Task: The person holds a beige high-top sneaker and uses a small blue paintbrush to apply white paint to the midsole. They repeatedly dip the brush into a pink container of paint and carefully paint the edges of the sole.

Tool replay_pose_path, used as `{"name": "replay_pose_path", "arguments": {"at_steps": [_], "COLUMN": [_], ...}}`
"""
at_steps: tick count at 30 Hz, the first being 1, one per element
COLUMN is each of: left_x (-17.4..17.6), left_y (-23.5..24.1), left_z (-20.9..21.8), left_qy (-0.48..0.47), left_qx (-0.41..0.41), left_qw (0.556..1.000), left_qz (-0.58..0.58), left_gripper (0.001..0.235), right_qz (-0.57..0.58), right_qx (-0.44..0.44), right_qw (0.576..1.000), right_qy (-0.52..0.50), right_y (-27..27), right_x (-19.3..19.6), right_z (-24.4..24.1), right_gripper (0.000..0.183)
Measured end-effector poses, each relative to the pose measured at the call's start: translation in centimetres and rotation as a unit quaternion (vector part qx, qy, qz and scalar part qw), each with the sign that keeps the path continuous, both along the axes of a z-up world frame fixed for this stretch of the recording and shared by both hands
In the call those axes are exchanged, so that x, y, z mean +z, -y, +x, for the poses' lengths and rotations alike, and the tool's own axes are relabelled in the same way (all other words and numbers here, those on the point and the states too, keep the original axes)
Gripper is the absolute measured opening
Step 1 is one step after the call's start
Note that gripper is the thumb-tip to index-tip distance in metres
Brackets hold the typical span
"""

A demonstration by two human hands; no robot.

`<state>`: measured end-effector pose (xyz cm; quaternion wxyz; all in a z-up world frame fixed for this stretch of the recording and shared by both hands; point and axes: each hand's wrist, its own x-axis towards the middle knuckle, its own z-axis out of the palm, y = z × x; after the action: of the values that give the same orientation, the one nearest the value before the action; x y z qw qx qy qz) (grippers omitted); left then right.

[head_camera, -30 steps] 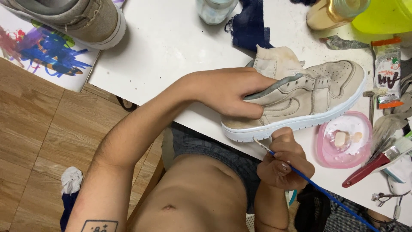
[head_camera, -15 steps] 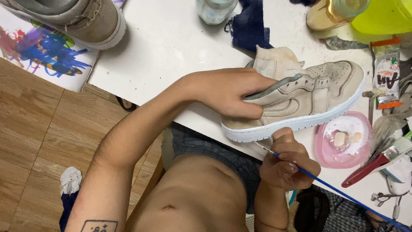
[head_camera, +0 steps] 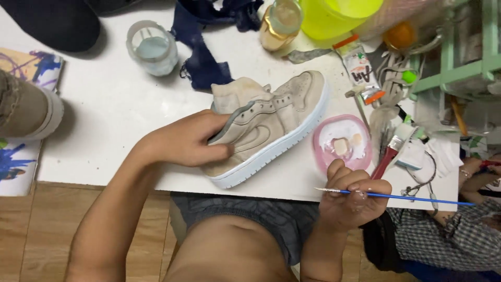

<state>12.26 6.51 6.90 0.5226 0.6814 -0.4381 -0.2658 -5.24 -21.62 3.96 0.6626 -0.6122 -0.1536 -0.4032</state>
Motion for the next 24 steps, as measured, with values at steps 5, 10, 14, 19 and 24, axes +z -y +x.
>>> {"name": "replay_pose_path", "arguments": {"at_steps": [5, 10, 14, 19, 24], "left_x": [-0.1, 0.4, -1.7, -6.3, -9.7], "left_y": [-0.1, 0.7, 2.4, 4.4, 6.4], "left_z": [-0.5, -3.6, -7.7, -12.4, -13.5], "left_qy": [0.013, 0.03, -0.093, -0.138, -0.155], "left_qx": [-0.013, 0.008, 0.17, 0.266, 0.274], "left_qw": [1.0, 0.999, 0.981, 0.952, 0.931], "left_qz": [0.013, 0.042, -0.021, -0.058, -0.186], "left_gripper": [0.017, 0.01, 0.018, 0.019, 0.014], "right_qz": [-0.009, -0.029, -0.109, -0.252, -0.335], "right_qx": [-0.073, -0.21, -0.324, -0.332, -0.271], "right_qw": [0.997, 0.975, 0.932, 0.881, 0.892], "right_qy": [-0.021, -0.059, -0.117, -0.224, -0.134], "right_y": [2.9, 8.5, 11.8, 11.1, 13.5], "right_x": [0.9, 0.2, -0.5, 0.7, -0.4], "right_z": [-1.8, -3.7, -4.4, -2.8, -0.3], "right_gripper": [0.025, 0.024, 0.025, 0.017, 0.016]}}
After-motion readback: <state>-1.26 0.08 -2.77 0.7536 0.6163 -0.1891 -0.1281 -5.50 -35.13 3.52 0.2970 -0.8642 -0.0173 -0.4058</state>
